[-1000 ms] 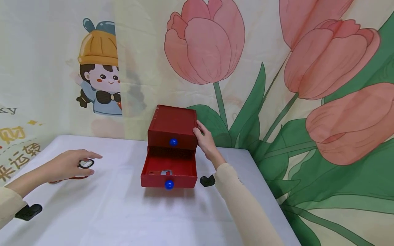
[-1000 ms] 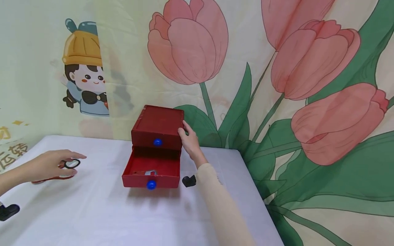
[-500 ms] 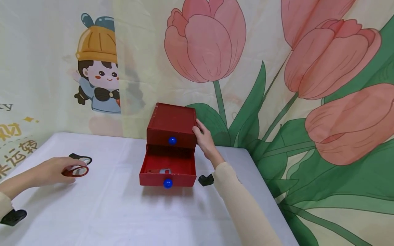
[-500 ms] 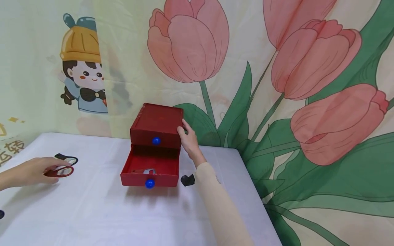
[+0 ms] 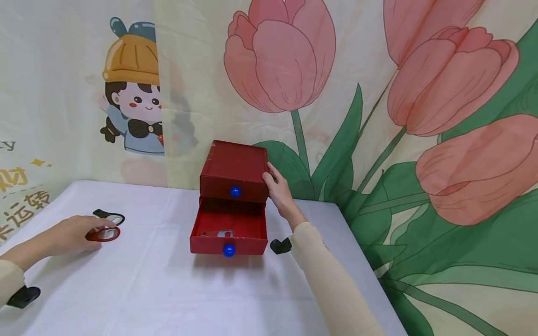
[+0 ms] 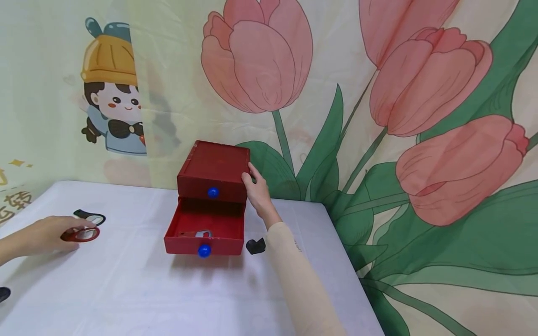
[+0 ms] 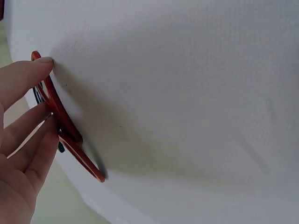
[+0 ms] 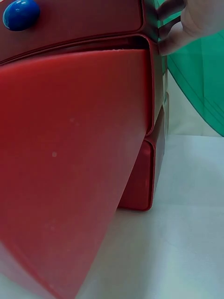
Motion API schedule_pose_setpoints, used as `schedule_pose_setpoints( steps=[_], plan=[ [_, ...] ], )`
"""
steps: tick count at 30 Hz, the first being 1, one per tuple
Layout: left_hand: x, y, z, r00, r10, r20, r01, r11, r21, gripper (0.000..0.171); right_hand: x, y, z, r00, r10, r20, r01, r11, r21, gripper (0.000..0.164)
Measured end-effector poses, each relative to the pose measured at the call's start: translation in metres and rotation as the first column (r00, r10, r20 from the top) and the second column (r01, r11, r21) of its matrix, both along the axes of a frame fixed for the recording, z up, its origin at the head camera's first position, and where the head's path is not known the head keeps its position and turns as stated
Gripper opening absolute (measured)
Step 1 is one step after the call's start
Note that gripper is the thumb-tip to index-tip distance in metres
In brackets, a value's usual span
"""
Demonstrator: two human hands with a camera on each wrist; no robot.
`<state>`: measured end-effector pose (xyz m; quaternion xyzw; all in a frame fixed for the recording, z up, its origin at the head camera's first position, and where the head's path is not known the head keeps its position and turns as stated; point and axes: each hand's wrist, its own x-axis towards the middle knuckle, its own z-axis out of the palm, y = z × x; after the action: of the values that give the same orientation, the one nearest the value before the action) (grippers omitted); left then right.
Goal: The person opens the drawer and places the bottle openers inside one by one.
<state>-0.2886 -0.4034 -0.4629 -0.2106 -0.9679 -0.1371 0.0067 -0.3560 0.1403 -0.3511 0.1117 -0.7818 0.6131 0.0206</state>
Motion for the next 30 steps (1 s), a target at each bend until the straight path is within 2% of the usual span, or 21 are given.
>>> schedule_pose_setpoints(
  steps=[5, 12, 17, 20, 27, 30],
  plan=[
    [0.000, 0.001, -0.002, 0.998, -0.020, -0.065, 0.018, 0.999, -0.030, 0.051, 0.000, -0.002, 0.002, 1.000, 0.005, -0.011, -0.005, 1.000, 0.004, 0.062],
    [-0.001, 0.007, 0.000, 0.996, -0.070, -0.050, 0.069, 0.997, -0.030, 0.047, 0.001, -0.002, 0.002, 1.000, -0.004, -0.007, 0.004, 1.000, 0.021, 0.063],
    [-0.003, 0.013, 0.001, 0.989, -0.124, -0.081, 0.120, 0.991, -0.059, 0.045, 0.001, -0.001, 0.001, 1.000, -0.010, -0.005, 0.010, 1.000, 0.016, 0.063],
    [-0.005, 0.016, 0.000, 0.986, -0.133, -0.099, 0.126, 0.989, -0.074, 0.044, 0.001, 0.000, 0.000, 1.000, -0.014, -0.009, 0.014, 1.000, 0.014, 0.062],
    [-0.008, 0.019, -0.003, 0.989, -0.142, -0.047, 0.139, 0.988, -0.070, 0.042, 0.000, 0.000, 0.000, 1.000, -0.008, -0.015, 0.008, 1.000, 0.010, 0.062],
    [-0.007, 0.020, -0.004, 0.989, -0.143, -0.047, 0.140, 0.988, -0.063, 0.041, 0.000, 0.000, 0.000, 1.000, -0.006, -0.014, 0.006, 1.000, 0.012, 0.062]
  ],
)
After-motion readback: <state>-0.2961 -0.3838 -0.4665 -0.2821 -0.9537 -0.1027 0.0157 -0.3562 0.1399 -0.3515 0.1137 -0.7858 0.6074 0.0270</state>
